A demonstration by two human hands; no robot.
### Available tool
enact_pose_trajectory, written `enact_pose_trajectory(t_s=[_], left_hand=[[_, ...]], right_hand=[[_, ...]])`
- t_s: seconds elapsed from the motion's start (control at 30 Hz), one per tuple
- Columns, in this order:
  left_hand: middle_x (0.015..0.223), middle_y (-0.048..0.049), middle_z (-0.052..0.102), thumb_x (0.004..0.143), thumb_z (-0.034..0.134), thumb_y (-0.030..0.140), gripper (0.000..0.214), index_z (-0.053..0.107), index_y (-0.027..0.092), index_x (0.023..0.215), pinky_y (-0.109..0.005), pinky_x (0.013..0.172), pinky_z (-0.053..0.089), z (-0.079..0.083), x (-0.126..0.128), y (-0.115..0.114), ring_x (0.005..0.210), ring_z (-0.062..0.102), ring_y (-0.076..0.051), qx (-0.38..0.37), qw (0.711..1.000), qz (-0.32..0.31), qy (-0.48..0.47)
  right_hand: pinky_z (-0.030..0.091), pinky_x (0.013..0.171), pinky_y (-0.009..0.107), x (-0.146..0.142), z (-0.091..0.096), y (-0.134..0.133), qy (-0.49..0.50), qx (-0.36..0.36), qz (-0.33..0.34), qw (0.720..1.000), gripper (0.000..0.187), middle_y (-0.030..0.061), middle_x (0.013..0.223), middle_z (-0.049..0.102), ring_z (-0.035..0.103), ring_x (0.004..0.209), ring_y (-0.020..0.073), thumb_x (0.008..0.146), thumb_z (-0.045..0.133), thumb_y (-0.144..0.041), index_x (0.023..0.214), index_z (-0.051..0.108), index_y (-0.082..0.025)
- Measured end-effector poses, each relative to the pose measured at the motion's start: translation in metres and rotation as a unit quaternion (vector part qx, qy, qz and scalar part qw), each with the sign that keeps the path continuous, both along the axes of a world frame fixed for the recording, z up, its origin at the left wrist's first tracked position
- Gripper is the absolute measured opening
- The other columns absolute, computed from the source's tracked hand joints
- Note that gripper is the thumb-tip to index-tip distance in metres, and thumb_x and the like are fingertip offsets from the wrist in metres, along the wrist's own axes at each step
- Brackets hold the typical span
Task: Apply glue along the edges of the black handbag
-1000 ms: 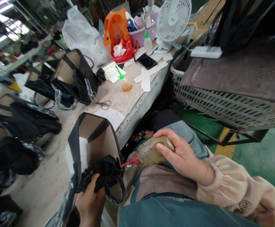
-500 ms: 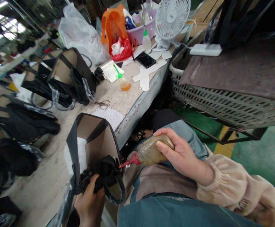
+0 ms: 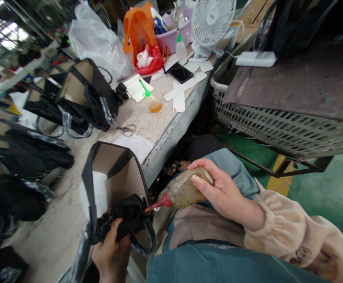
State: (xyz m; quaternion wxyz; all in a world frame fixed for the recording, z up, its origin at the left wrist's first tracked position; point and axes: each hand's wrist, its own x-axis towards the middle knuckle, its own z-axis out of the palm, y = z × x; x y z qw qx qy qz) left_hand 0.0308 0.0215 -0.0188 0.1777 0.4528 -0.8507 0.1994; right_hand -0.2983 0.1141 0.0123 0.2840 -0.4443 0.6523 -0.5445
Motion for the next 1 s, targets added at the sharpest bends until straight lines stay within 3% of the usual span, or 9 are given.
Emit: enact_pose_trajectory(t_s=[0.23, 0.43, 0.57, 0.8, 1.0], left_hand=[[0.079, -0.0109, 0.074, 0.088, 0.049, 0.022, 0.027, 0.076, 0.017, 0.082, -0.039, 0.063, 0.059, -0.002, 0.0, 0.001, 0.072, 0.072, -0.028, 0.006, 1.0, 0.025, 0.011], [0.083, -0.0132, 0.075, 0.089, 0.047, 0.02, 0.028, 0.075, 0.015, 0.084, -0.04, 0.066, 0.06, 0.0, 0.0, 0.0, 0.076, 0.072, -0.029, 0.008, 1.0, 0.0, 0.008], [0.084, -0.0128, 0.075, 0.089, 0.047, 0.02, 0.029, 0.075, 0.016, 0.085, -0.039, 0.064, 0.06, 0.002, -0.002, 0.0, 0.076, 0.072, -0.029, 0.014, 1.0, -0.003, 0.002], [0.082, -0.0152, 0.074, 0.089, 0.046, 0.02, 0.03, 0.075, 0.014, 0.085, -0.041, 0.06, 0.06, 0.002, 0.001, 0.0, 0.072, 0.072, -0.031, 0.003, 1.0, -0.002, -0.018], [0.083, -0.0173, 0.074, 0.088, 0.048, 0.019, 0.028, 0.075, 0.01, 0.087, -0.044, 0.06, 0.06, 0.0, 0.005, -0.001, 0.074, 0.072, -0.034, 0.011, 1.0, -0.001, -0.017]], right_hand=[[0.048, 0.06, 0.024, 0.003, -0.001, 0.0, 0.008, -0.008, 0.008, 1.0, 0.019, -0.0002, 0.087, 0.061, 0.058, 0.071, 0.015, 0.096, 0.054, -0.042, 0.107, 0.057, -0.026], [0.05, 0.067, 0.027, -0.003, 0.003, 0.001, 0.051, -0.027, 0.033, 0.998, 0.016, 0.001, 0.093, 0.063, 0.061, 0.079, 0.0173, 0.096, 0.054, -0.037, 0.107, 0.058, -0.027], [0.05, 0.073, 0.032, -0.006, 0.007, 0.0, 0.08, -0.031, 0.007, 0.996, 0.017, 0.0027, 0.096, 0.063, 0.061, 0.085, 0.0211, 0.094, 0.056, -0.039, 0.107, 0.058, -0.027], [0.05, 0.064, 0.028, 0.001, 0.013, -0.002, 0.044, -0.021, -0.007, 0.999, 0.017, 0.001, 0.092, 0.063, 0.06, 0.076, 0.0186, 0.095, 0.056, -0.04, 0.106, 0.059, -0.028], [0.05, 0.07, 0.027, 0.003, 0.01, 0.001, 0.053, -0.034, 0.017, 0.998, 0.017, 0.001, 0.096, 0.062, 0.06, 0.082, 0.0173, 0.096, 0.054, -0.038, 0.108, 0.058, -0.028]])
